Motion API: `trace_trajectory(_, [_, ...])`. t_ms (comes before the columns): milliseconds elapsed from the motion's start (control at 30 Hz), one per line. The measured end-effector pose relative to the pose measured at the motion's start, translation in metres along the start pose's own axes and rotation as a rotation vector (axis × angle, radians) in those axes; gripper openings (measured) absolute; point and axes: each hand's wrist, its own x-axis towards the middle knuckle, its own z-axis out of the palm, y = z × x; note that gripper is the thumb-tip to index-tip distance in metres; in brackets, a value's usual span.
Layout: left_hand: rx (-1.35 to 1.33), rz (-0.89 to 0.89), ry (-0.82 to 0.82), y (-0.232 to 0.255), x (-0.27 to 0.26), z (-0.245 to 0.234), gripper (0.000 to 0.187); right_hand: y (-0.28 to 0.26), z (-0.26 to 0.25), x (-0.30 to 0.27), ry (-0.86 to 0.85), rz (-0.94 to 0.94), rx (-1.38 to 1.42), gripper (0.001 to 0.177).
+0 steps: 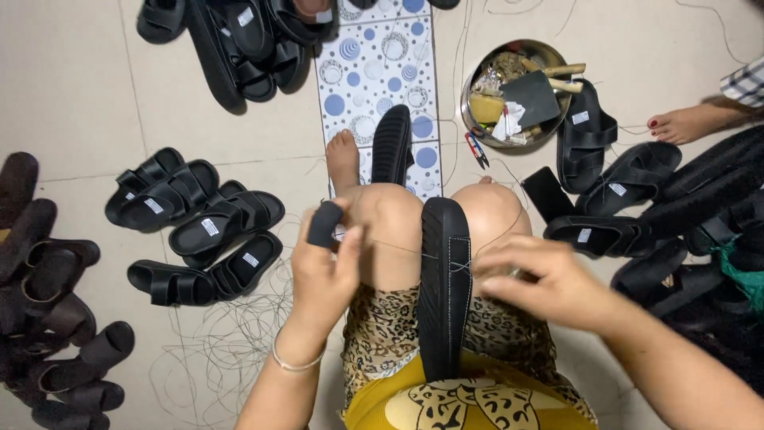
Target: Hand-sewing the upper straps of black sandals to the soles using a needle and thick thread.
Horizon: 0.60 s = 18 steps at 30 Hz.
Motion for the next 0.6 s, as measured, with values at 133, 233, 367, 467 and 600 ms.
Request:
trace_trajectory(133, [0.609,0.261,0.071,0.023,-0.021,0.006,0.036,-0.006,0.005,0.009,-0.028,-0.459,0.305,0.012])
trace_trajectory(233, [0.234,-0.219,-0.454,0.042,-0.049,0.034,0.038,-0.016,-0.003,0.017,-0.143,-0.437,0.598,0.024])
trace_trajectory(367, [0.639,0.691,-0.277,0.048,-0.041,0.077,0.025,-0.014,-0.002,0.023,-0.134,-0.361,0.700,0.019])
trace_trajectory(467, [0.653,0.719,-0.165,0.046,-0.027,0.086,0.034,-0.004,-0.007,0.024,-0.090,-0.354,0.622,0.020])
trace_trajectory(600, [0.071,0.601,-0.436,0.035,-0.040,0.070,0.019,0.001,0.001,0.020,-0.198,-0.336,0.692,0.021])
